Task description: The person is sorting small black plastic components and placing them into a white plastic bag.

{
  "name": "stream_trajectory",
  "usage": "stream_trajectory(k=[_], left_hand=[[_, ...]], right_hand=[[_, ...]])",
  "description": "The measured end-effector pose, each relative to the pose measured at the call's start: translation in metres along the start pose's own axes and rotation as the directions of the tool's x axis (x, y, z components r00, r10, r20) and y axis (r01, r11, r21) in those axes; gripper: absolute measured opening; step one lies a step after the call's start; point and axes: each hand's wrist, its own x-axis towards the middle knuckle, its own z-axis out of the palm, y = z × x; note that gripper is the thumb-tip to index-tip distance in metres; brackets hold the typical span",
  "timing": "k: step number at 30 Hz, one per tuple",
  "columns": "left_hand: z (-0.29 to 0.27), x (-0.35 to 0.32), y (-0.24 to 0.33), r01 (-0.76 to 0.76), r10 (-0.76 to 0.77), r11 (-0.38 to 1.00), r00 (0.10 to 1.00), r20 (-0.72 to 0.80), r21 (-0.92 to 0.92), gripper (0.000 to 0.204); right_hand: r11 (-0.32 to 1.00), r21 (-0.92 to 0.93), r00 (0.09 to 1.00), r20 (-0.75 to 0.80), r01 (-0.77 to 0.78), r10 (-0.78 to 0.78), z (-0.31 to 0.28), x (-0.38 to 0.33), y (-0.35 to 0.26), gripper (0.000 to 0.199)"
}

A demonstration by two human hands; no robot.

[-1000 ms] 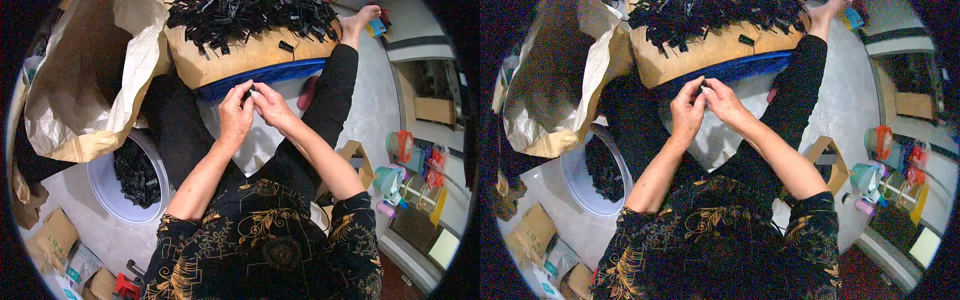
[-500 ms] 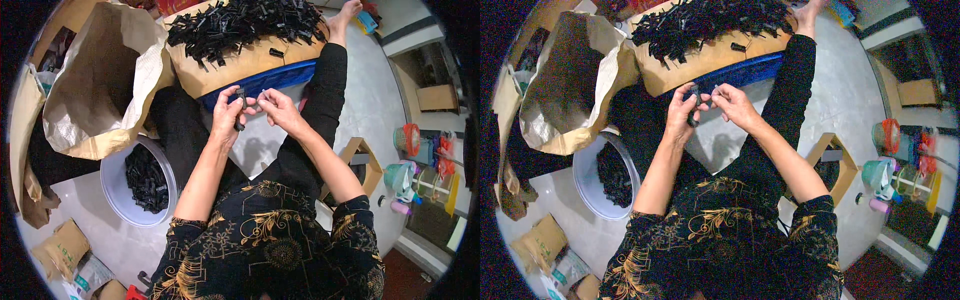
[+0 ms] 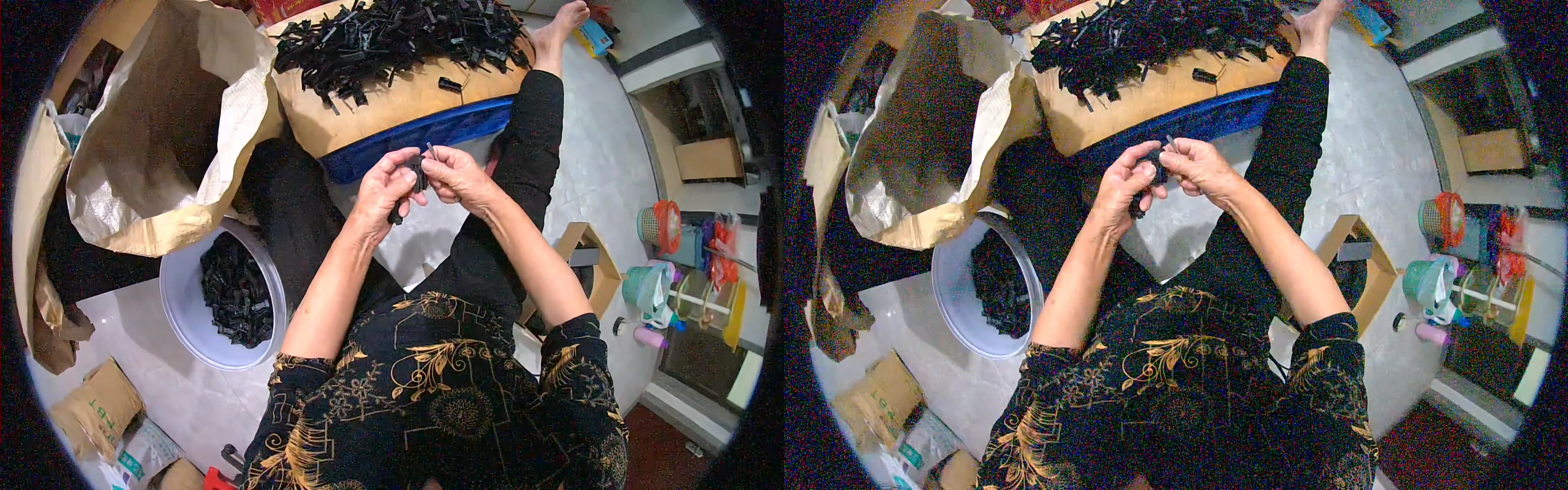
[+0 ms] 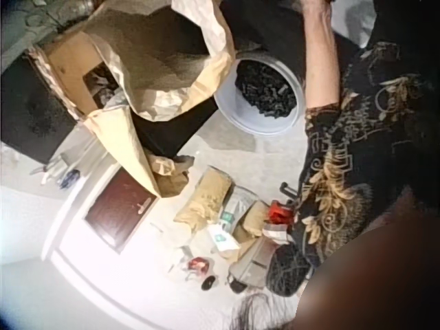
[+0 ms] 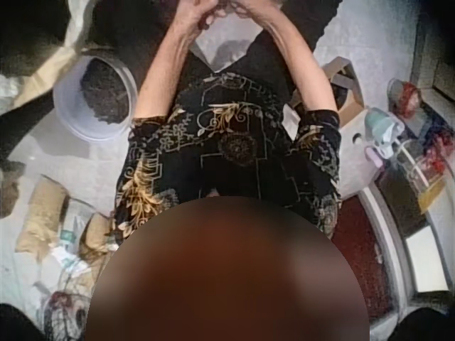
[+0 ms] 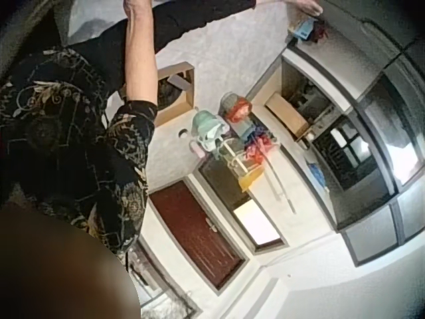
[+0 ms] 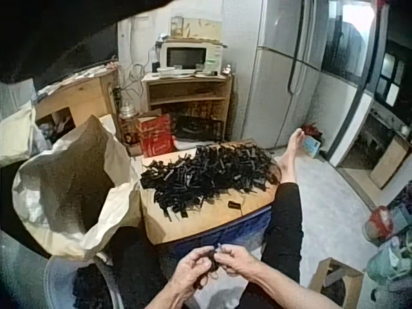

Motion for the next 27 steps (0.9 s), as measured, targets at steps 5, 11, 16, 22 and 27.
stream_trajectory(k=[5, 11, 16, 22, 27], left_hand=[[0.012, -0.001, 0.007, 0.048, -0.039, 0.936, 0.999, -0.033, 0.350, 0.040], [0.009, 0.003, -0.006, -0.024, 0.060, 0.872, 0.996, -0.059, 0.489, 0.036], [0.006, 0.008, -0.002, 0.113, -0.065, 0.921, 0.988, -0.138, 0.373, 0.032], [0.002, 0.015, -0.011, 0.141, -0.091, 0.908, 0.986, -0.143, 0.394, 0.025], [-0.001, 0.017, -0.026, 0.032, 0.138, 0.793, 0.963, -0.230, 0.609, 0.024]], right_hand=[[0.999, -0.020, 0.999, 0.004, -0.032, 0.032, -0.006, 0.001, 0.005, 0.018], [0.956, -0.285, 0.995, -0.087, -0.065, 0.042, 0.006, 0.000, -0.002, 0.024], [0.918, -0.394, 1.000, -0.005, -0.030, 0.030, 0.003, -0.001, -0.007, 0.027], [0.823, -0.567, 0.998, 0.052, 0.047, -0.022, -0.004, 0.007, -0.002, 0.024], [0.779, -0.610, 0.988, 0.046, 0.145, -0.148, -0.004, 0.019, 0.019, 0.019]])
